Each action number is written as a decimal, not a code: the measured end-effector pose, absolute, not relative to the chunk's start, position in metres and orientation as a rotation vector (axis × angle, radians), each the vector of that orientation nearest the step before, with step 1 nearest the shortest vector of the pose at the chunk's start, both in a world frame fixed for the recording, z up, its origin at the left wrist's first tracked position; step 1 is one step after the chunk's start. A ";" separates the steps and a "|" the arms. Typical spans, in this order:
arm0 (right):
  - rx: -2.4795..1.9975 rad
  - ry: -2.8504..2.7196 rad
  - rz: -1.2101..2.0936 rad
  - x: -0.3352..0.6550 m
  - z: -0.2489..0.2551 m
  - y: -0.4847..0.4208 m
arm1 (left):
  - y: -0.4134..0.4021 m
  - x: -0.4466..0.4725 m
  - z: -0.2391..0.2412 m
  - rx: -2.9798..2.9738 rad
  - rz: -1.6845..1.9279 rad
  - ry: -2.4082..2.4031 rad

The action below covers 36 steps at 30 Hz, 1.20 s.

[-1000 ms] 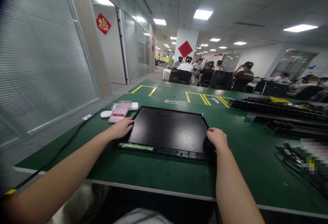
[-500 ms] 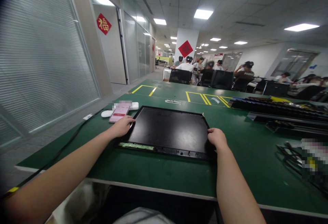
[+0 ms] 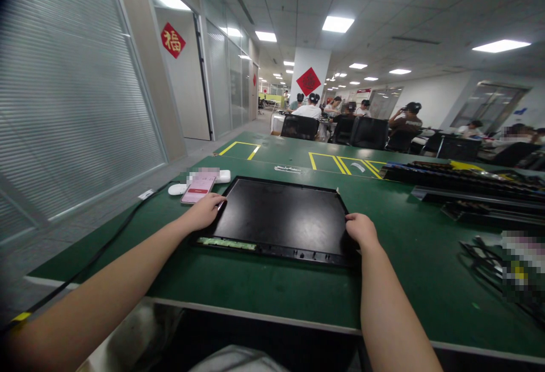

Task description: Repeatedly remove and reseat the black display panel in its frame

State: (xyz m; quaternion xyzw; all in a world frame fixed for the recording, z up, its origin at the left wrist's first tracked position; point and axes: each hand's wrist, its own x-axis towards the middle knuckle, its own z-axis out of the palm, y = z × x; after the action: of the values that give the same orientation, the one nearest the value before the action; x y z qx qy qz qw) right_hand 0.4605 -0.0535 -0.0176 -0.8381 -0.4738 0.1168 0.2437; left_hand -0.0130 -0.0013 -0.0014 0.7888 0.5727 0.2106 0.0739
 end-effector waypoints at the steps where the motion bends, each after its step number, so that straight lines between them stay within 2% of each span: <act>1: -2.284 -1.291 0.333 0.461 -0.018 -0.053 | -0.002 -0.012 -0.002 2.367 0.644 1.725; 10: -2.290 -1.304 0.301 0.457 -0.016 -0.054 | -0.007 -0.011 0.005 2.270 0.584 1.728; 16: -2.333 -1.322 0.265 0.452 -0.014 -0.055 | -0.010 -0.013 0.008 2.121 0.718 1.688; 22: -2.323 -1.333 0.247 0.452 -0.016 -0.055 | -0.012 -0.012 0.020 1.665 1.021 1.497; 25: -2.310 -1.337 0.230 0.454 -0.018 -0.055 | -0.014 -0.010 0.027 1.301 1.042 1.393; 29: -2.315 -1.349 0.226 0.453 -0.018 -0.055 | -0.012 -0.007 0.030 1.167 1.152 1.368; 36: -2.347 -1.360 0.254 0.452 -0.017 -0.055 | -0.007 -0.007 0.022 0.890 1.083 1.207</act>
State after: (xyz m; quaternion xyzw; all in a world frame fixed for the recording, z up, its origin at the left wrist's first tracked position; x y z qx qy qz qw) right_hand 0.4520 -0.0546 -0.0170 -0.8427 -0.4884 0.0911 0.2073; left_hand -0.0066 -0.0074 0.0223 0.3843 0.5211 0.4675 0.6018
